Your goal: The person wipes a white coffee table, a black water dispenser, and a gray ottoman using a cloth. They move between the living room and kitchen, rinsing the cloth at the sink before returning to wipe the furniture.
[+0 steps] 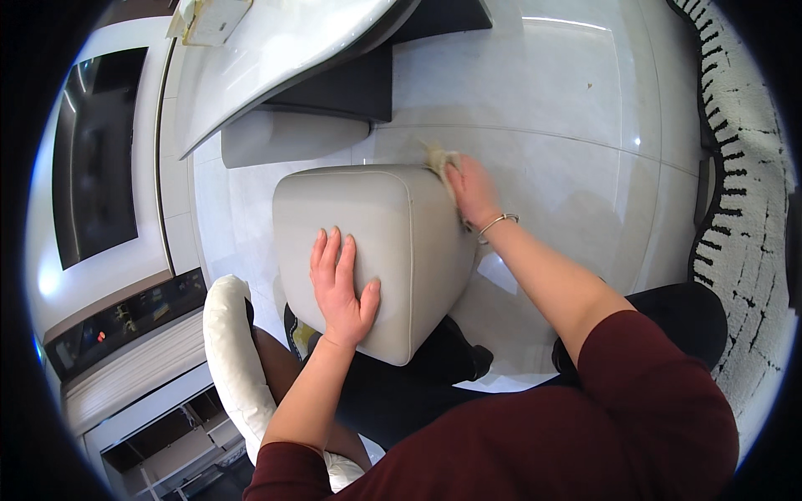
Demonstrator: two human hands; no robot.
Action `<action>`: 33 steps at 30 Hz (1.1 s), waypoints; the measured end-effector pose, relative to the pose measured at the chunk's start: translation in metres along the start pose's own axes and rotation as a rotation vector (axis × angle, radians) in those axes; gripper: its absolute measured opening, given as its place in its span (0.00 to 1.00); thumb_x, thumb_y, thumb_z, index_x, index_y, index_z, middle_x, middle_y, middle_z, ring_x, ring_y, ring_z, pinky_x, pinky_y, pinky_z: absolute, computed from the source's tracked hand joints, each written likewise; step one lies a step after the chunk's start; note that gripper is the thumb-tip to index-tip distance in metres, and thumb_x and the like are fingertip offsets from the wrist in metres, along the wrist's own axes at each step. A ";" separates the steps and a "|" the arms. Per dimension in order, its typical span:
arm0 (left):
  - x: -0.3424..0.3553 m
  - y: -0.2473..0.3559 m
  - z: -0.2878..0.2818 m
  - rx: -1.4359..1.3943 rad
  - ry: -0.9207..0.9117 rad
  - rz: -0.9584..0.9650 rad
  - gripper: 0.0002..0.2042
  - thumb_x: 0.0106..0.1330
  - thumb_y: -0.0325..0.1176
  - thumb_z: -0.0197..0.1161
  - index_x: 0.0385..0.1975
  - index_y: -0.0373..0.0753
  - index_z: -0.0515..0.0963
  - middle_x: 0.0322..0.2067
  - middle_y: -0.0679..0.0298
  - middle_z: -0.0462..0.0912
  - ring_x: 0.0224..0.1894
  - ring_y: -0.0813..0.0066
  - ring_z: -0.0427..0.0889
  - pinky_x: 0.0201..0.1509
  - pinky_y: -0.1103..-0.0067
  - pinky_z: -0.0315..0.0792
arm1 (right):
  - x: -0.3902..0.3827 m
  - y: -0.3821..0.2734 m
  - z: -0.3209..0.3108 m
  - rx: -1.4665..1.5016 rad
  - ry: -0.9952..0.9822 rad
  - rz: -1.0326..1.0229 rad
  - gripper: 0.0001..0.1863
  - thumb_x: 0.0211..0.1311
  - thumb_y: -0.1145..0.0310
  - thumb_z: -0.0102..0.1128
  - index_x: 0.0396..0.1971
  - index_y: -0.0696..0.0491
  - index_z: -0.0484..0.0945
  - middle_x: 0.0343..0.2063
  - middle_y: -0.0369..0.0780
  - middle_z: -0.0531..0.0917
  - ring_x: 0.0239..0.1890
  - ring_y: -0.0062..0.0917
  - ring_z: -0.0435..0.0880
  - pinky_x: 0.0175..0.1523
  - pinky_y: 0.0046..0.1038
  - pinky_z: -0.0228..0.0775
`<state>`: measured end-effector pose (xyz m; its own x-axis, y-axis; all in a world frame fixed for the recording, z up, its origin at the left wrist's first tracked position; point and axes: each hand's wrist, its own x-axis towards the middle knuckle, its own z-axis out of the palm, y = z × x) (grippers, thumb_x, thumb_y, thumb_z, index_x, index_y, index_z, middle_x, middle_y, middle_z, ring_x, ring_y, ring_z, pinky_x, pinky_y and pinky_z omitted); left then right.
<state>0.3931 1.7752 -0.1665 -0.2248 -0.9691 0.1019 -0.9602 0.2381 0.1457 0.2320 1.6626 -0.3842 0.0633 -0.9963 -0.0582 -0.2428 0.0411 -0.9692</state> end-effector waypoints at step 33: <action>-0.011 -0.041 -0.005 -0.096 -0.127 0.480 0.24 0.63 0.54 0.53 0.48 0.42 0.73 0.54 0.51 0.70 0.59 0.45 0.66 0.61 0.51 0.59 | 0.011 0.053 0.000 -0.312 -0.400 0.362 0.15 0.60 0.60 0.56 0.41 0.56 0.75 0.42 0.50 0.79 0.45 0.45 0.78 0.49 0.41 0.70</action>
<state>0.4359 1.7764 -0.1688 -0.6611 -0.7479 0.0594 -0.7258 0.6576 0.2021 0.2196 1.6542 -0.4361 0.2676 -0.8152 -0.5136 -0.5841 0.2867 -0.7594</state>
